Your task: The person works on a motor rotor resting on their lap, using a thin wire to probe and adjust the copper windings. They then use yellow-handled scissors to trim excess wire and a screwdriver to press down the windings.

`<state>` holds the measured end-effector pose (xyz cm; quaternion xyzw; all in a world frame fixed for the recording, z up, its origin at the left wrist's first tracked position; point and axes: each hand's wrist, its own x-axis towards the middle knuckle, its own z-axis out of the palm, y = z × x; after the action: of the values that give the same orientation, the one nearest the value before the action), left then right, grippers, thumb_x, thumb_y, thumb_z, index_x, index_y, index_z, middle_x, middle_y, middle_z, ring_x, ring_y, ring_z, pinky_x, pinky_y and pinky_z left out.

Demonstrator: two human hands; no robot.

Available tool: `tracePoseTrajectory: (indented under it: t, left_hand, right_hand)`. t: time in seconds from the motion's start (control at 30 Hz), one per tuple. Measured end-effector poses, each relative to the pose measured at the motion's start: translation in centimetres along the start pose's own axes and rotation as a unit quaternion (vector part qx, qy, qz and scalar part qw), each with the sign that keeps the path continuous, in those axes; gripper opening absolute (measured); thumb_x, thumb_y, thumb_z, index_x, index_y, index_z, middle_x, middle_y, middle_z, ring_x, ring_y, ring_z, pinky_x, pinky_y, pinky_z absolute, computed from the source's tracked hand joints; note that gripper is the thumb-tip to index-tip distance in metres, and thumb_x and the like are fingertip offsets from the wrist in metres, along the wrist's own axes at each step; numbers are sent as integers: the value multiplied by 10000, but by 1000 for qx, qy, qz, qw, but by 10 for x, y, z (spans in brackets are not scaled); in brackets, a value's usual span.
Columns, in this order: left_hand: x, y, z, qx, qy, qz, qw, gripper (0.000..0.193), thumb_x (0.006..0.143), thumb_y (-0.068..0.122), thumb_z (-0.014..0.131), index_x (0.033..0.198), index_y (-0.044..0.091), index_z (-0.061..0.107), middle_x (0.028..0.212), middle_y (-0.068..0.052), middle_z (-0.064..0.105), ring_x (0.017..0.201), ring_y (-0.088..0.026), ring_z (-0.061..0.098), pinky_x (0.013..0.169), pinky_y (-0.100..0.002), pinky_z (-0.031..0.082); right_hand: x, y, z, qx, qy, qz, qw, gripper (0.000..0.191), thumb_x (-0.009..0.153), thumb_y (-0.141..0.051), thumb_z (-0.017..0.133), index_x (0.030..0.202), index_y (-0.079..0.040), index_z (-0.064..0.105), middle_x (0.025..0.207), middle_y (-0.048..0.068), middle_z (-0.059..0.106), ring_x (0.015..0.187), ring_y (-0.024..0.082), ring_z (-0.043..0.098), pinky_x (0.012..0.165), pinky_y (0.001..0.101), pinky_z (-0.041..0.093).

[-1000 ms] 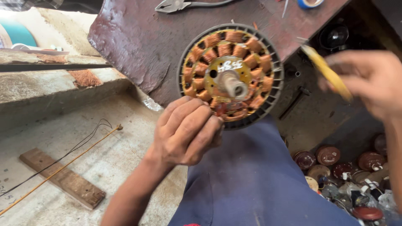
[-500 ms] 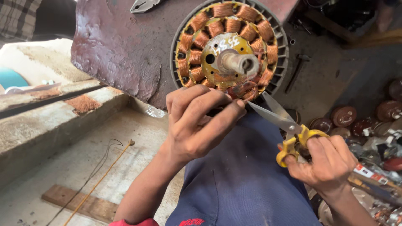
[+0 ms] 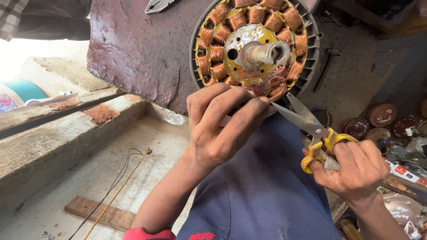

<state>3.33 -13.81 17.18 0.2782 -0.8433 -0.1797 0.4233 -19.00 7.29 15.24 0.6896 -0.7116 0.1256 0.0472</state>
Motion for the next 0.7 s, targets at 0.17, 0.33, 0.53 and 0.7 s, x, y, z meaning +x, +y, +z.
tracePoseTrajectory:
  t: [0.17,0.33,0.53,0.7]
  left_hand:
    - [4,2,0,8,-8,-4,1000,307,946,109,915,1187,111,725,1179,-22,640,1118,-233,580,991,-346,473]
    - [7,5,-1,11,-8,-11,1000,318,877,145,954,1114,98,748,1086,-32,650,1033,-241,585,917,-346,483]
    - [4,2,1,-3,2,3,1000,313,950,137,909,1211,113,739,1173,-19,638,1117,-219,576,985,-340,468]
    - [1,0,-1,-7,-11,5,1000,301,965,193,918,1202,108,754,1145,-12,643,1085,-204,585,968,-349,450]
  right_hand:
    - [-4,0,-1,-10,-10,8,1000,500,931,-453,760,795,-3,587,767,103,604,648,252,534,579,356,442]
    - [2,0,0,-4,-13,10,1000,546,889,-465,787,705,3,575,672,99,570,633,266,524,535,372,423]
    - [13,-2,-3,-42,-21,-8,999,490,861,-443,770,719,-4,608,660,89,559,627,265,523,537,378,412]
    - [15,-9,-11,-57,-38,-4,998,397,835,-347,786,705,-25,593,654,82,559,637,279,538,571,397,443]
